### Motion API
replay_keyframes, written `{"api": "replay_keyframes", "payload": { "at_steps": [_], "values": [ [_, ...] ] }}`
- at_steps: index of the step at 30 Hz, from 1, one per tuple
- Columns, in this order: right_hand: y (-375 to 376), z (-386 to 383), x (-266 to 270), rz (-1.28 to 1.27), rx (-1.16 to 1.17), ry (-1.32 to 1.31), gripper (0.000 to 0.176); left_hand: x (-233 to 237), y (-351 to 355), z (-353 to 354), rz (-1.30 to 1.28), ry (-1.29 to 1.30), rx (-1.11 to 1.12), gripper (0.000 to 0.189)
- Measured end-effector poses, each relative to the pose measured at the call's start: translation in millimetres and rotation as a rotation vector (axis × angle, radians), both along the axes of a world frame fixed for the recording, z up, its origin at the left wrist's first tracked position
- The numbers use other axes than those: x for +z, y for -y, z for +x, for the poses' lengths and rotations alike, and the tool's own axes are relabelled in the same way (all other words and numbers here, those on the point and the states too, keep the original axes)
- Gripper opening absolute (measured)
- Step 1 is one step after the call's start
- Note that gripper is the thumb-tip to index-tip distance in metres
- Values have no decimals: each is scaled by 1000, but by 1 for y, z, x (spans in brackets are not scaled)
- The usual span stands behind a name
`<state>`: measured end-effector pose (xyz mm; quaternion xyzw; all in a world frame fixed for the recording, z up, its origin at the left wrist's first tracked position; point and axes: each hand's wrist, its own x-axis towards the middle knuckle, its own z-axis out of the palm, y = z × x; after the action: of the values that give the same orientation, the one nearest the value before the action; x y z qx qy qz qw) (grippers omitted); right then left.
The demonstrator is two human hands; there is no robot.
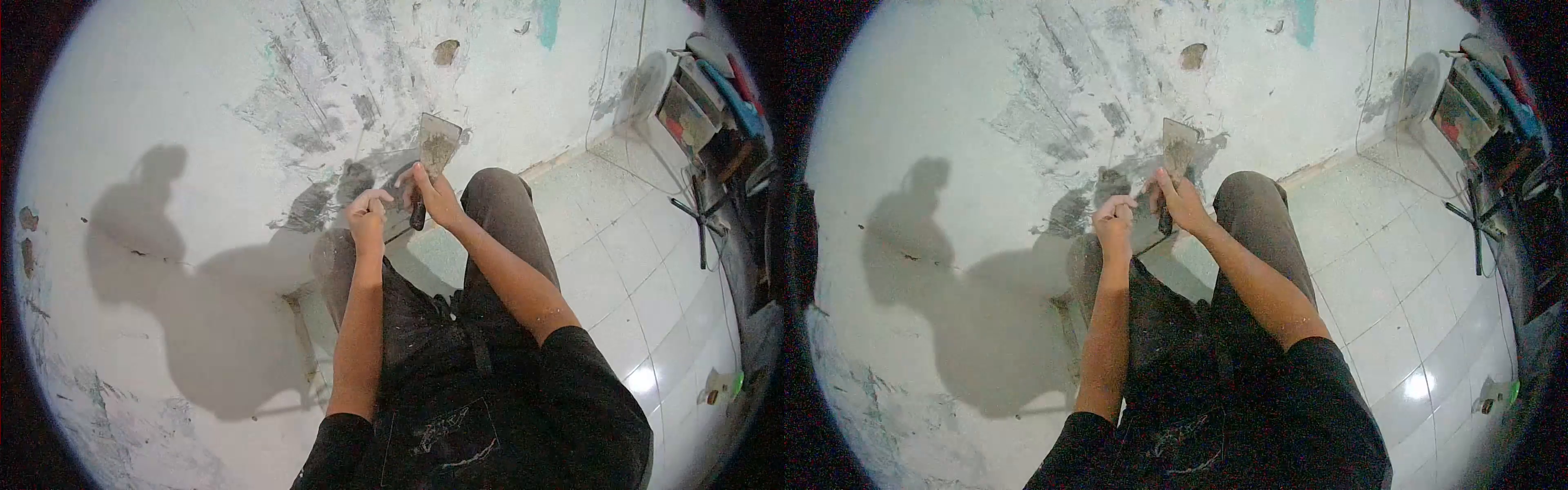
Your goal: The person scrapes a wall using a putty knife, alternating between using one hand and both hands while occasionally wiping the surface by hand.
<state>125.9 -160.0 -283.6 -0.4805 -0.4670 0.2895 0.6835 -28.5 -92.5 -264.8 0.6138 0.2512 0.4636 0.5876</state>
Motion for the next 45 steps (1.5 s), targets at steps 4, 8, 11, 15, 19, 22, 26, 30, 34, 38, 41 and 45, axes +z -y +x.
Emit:
{"api": "replay_keyframes", "payload": {
  "at_steps": [4, 8, 11, 15, 19, 22, 26, 30, 34, 38, 41, 45],
  "values": [
    [2, -2, 4, -15, -109, 129, 52, -4, -3, 6, -11, 148, -35, 21],
    [7, -5, 6, -228, -271, 323, 42, 10, 9, 18, -31, 28, 26, 30],
    [21, -15, 41, -265, -290, 562, 41, 13, 14, 27, 130, 11, 90, 41],
    [10, -26, 33, 13, -386, 798, 64, 39, -21, 21, 114, -74, 122, 45],
    [21, -38, 97, -67, 222, 93, 71, 144, -50, 8, 290, -85, 72, 41],
    [32, -47, 149, 13, 313, -120, 64, 206, -64, 8, 371, -36, 64, 32],
    [-5, -37, 195, 141, 169, -131, 65, 263, -77, 5, 1054, -140, 405, 54],
    [-38, -27, 228, 239, 278, -226, 68, 300, -89, -1, 1567, -538, 494, 62],
    [-50, -34, 245, 300, 396, -383, 68, 318, -94, 7, 1816, -723, 571, 69],
    [-52, -48, 255, 277, 313, -375, 66, 329, -87, 17, 1866, -790, 597, 66],
    [-58, -49, 252, 314, 291, -327, 64, 330, -89, 27, 1920, -890, 704, 64],
    [-68, -46, 252, 319, 212, -295, 62, 329, -91, 38, 1975, -980, 820, 65]
  ]
}}
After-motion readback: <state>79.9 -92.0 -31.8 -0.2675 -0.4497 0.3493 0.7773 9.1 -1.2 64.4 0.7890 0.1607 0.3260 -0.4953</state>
